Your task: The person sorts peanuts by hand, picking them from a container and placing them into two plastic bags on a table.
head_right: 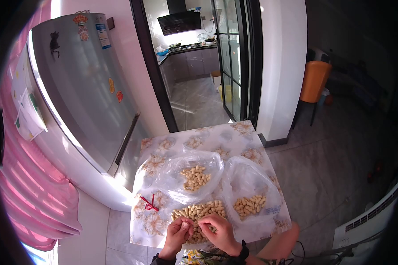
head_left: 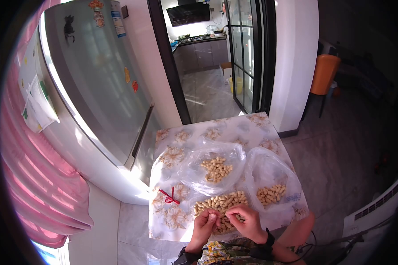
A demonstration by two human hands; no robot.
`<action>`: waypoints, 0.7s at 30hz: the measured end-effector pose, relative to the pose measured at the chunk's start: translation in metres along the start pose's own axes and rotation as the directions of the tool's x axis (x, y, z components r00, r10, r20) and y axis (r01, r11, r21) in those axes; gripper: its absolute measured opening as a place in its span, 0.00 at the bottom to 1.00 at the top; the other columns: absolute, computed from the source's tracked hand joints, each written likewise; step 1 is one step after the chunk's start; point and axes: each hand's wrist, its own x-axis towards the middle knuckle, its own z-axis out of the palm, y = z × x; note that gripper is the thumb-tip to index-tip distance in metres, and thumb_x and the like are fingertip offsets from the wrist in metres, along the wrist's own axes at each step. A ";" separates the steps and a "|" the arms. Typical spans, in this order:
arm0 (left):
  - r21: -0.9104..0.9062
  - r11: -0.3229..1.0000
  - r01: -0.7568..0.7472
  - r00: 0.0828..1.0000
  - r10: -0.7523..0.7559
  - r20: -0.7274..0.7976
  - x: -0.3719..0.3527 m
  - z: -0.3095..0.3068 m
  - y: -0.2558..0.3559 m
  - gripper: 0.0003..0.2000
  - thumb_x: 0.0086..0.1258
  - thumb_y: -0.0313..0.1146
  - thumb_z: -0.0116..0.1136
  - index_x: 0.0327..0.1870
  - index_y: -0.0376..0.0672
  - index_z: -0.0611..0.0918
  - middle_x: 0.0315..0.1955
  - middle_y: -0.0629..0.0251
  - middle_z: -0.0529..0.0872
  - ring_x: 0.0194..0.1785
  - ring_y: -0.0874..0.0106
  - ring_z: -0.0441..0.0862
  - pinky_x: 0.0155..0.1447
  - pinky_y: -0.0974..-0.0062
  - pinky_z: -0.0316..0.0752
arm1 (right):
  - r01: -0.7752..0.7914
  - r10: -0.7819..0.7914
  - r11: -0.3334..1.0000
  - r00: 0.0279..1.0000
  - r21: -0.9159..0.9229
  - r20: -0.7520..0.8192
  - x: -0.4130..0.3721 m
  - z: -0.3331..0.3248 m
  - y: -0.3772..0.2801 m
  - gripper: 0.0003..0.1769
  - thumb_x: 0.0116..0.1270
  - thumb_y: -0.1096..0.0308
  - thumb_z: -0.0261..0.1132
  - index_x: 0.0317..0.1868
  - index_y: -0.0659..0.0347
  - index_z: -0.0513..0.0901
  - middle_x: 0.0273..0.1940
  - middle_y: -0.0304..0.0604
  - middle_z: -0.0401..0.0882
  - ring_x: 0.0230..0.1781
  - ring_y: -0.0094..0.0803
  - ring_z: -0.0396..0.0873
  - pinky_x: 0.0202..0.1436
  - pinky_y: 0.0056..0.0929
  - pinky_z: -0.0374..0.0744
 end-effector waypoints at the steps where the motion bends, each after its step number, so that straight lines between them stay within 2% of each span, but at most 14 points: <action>1: 0.000 1.000 0.015 1.000 -0.015 0.008 -0.001 -0.001 0.002 0.09 0.81 0.34 0.47 0.49 0.39 0.78 0.25 0.73 0.79 0.24 0.86 0.66 0.29 0.88 0.60 | 0.005 -0.004 1.000 1.000 0.016 -0.021 0.003 -0.002 -0.005 0.05 0.60 0.79 0.70 0.36 0.63 0.83 0.36 0.44 0.85 0.36 0.33 0.84 0.40 0.27 0.80; 4: -0.102 0.994 -0.032 0.999 0.031 -0.006 -0.004 -0.002 0.006 0.10 0.81 0.35 0.47 0.51 0.39 0.78 0.25 0.74 0.76 0.22 0.87 0.62 0.26 0.88 0.55 | 0.061 -0.066 0.997 0.992 -0.041 -0.110 0.015 -0.020 -0.017 0.05 0.60 0.80 0.69 0.35 0.63 0.83 0.36 0.43 0.86 0.36 0.33 0.84 0.40 0.28 0.80; 7: -0.094 0.993 -0.069 0.996 0.063 -0.065 -0.006 0.003 0.020 0.11 0.82 0.37 0.46 0.50 0.40 0.77 0.23 0.72 0.74 0.21 0.85 0.60 0.25 0.85 0.54 | 0.058 -0.114 0.970 0.966 -0.234 -0.234 0.024 -0.051 -0.020 0.06 0.58 0.82 0.68 0.35 0.64 0.82 0.35 0.42 0.85 0.36 0.34 0.84 0.41 0.29 0.79; 11: -0.128 0.983 -0.128 0.992 0.124 -0.033 -0.009 0.006 0.022 0.09 0.81 0.35 0.47 0.52 0.41 0.75 0.27 0.66 0.80 0.20 0.85 0.60 0.24 0.85 0.54 | 0.014 -0.143 0.929 0.935 -0.369 -0.323 0.029 -0.087 0.003 0.07 0.59 0.82 0.67 0.37 0.64 0.82 0.36 0.44 0.83 0.35 0.37 0.83 0.39 0.30 0.80; 13: -0.134 0.983 -0.124 0.992 0.122 -0.020 -0.009 0.009 0.017 0.09 0.80 0.36 0.49 0.51 0.41 0.74 0.28 0.64 0.81 0.20 0.85 0.60 0.25 0.85 0.55 | -0.074 -0.069 0.906 0.946 -0.417 -0.317 0.028 -0.097 0.014 0.08 0.59 0.82 0.66 0.39 0.65 0.81 0.38 0.45 0.82 0.33 0.37 0.83 0.38 0.29 0.79; 14: -0.137 0.983 -0.120 0.993 0.119 -0.009 -0.009 0.010 0.014 0.09 0.80 0.37 0.50 0.51 0.42 0.73 0.29 0.62 0.83 0.20 0.85 0.61 0.25 0.85 0.55 | -0.094 -0.048 0.918 0.938 -0.385 -0.343 0.028 -0.095 0.012 0.08 0.59 0.81 0.67 0.40 0.66 0.81 0.41 0.46 0.81 0.32 0.34 0.82 0.37 0.27 0.79; 17: -0.094 0.991 -0.092 0.995 0.095 0.027 -0.009 0.011 0.006 0.10 0.79 0.38 0.51 0.50 0.43 0.72 0.28 0.61 0.84 0.20 0.85 0.61 0.26 0.86 0.56 | -0.113 0.000 0.940 0.944 -0.323 -0.331 0.023 -0.086 -0.005 0.08 0.59 0.79 0.69 0.40 0.65 0.81 0.42 0.46 0.81 0.31 0.32 0.82 0.37 0.26 0.79; 19: -0.080 0.993 -0.091 0.995 0.094 0.042 -0.009 0.011 0.005 0.10 0.79 0.39 0.52 0.49 0.43 0.73 0.27 0.61 0.85 0.20 0.85 0.62 0.26 0.86 0.55 | -0.063 -0.017 0.962 0.957 -0.265 -0.288 0.018 -0.073 -0.009 0.09 0.60 0.77 0.70 0.40 0.64 0.82 0.42 0.45 0.81 0.31 0.30 0.82 0.37 0.26 0.79; 21: -0.076 0.996 -0.050 0.997 0.054 0.055 -0.009 0.011 0.004 0.10 0.78 0.39 0.54 0.47 0.41 0.74 0.29 0.62 0.85 0.24 0.84 0.69 0.29 0.87 0.62 | 0.024 -0.027 0.992 0.999 -0.128 -0.028 0.012 -0.057 -0.018 0.10 0.60 0.76 0.71 0.42 0.62 0.83 0.42 0.44 0.82 0.32 0.30 0.82 0.37 0.26 0.80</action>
